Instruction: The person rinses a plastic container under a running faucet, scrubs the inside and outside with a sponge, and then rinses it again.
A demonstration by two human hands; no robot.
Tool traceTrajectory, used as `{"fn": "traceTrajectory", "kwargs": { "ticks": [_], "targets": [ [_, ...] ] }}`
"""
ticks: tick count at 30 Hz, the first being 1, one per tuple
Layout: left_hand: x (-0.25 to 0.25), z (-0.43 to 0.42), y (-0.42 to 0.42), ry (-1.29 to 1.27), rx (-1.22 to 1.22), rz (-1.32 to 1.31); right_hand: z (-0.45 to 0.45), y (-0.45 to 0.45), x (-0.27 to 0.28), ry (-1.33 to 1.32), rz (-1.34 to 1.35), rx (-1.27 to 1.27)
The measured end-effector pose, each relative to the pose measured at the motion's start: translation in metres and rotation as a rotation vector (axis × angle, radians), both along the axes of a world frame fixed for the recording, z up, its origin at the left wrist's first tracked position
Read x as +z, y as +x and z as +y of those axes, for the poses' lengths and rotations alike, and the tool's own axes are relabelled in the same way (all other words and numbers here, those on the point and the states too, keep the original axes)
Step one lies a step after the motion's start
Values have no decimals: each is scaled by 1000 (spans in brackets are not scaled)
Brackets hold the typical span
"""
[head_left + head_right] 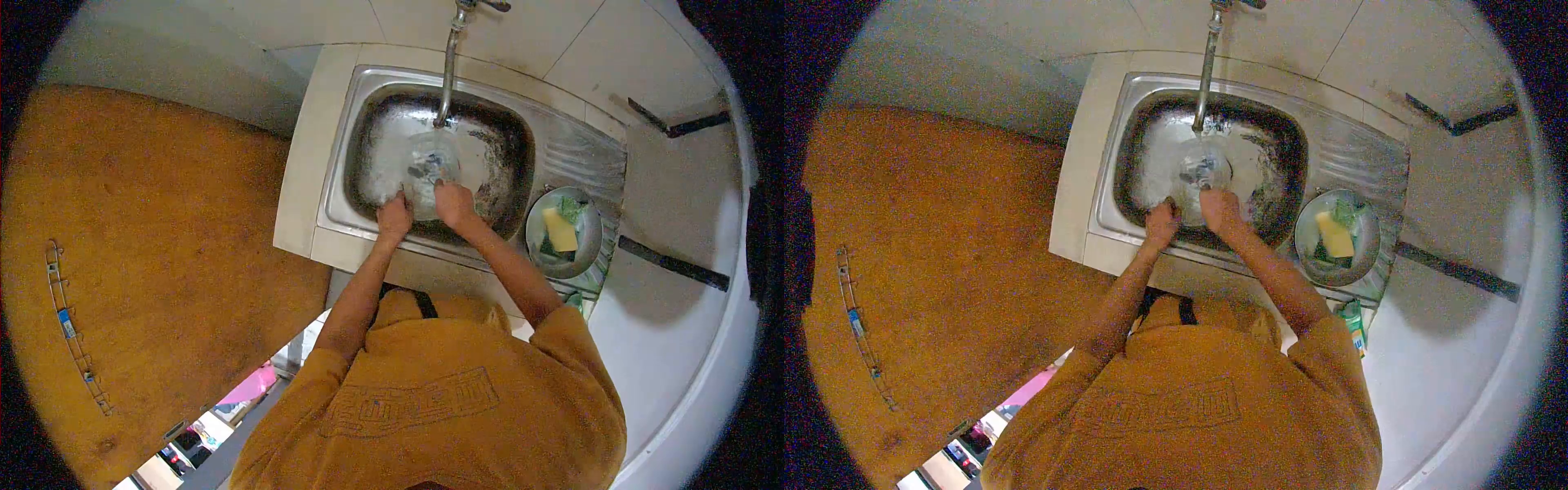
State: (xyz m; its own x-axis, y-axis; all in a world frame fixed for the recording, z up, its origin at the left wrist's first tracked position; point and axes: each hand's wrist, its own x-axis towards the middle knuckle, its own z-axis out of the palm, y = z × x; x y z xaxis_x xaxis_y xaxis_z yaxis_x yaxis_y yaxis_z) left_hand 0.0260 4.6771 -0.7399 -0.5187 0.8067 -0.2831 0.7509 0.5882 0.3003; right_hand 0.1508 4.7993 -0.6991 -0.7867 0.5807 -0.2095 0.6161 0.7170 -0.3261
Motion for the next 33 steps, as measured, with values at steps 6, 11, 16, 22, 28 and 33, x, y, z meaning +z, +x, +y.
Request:
{"fn": "traceTrajectory", "kwargs": {
  "ticks": [6, 11, 16, 22, 28, 33],
  "targets": [
    [25, -27, -15, 67, 65, -30, -8, -32, -9, 148, -90, -118],
    [67, -54, -25, -16, 25, -27, -71, -23, 39, 143, -61, 61],
    [73, -89, -34, -92, 3, -40, -116, -30, 45, 19, -154, 120],
    [74, -117, -36, -88, 2, -34, -110, -31, 53, -6, -86, 30],
    [69, -138, -39, -53, 10, -60, -166, -23, 83, -142, -64, 23],
    [67, -138, -39, 67, -5, -25, -182, -19, 111, -144, 10, -74]
  ]
}}
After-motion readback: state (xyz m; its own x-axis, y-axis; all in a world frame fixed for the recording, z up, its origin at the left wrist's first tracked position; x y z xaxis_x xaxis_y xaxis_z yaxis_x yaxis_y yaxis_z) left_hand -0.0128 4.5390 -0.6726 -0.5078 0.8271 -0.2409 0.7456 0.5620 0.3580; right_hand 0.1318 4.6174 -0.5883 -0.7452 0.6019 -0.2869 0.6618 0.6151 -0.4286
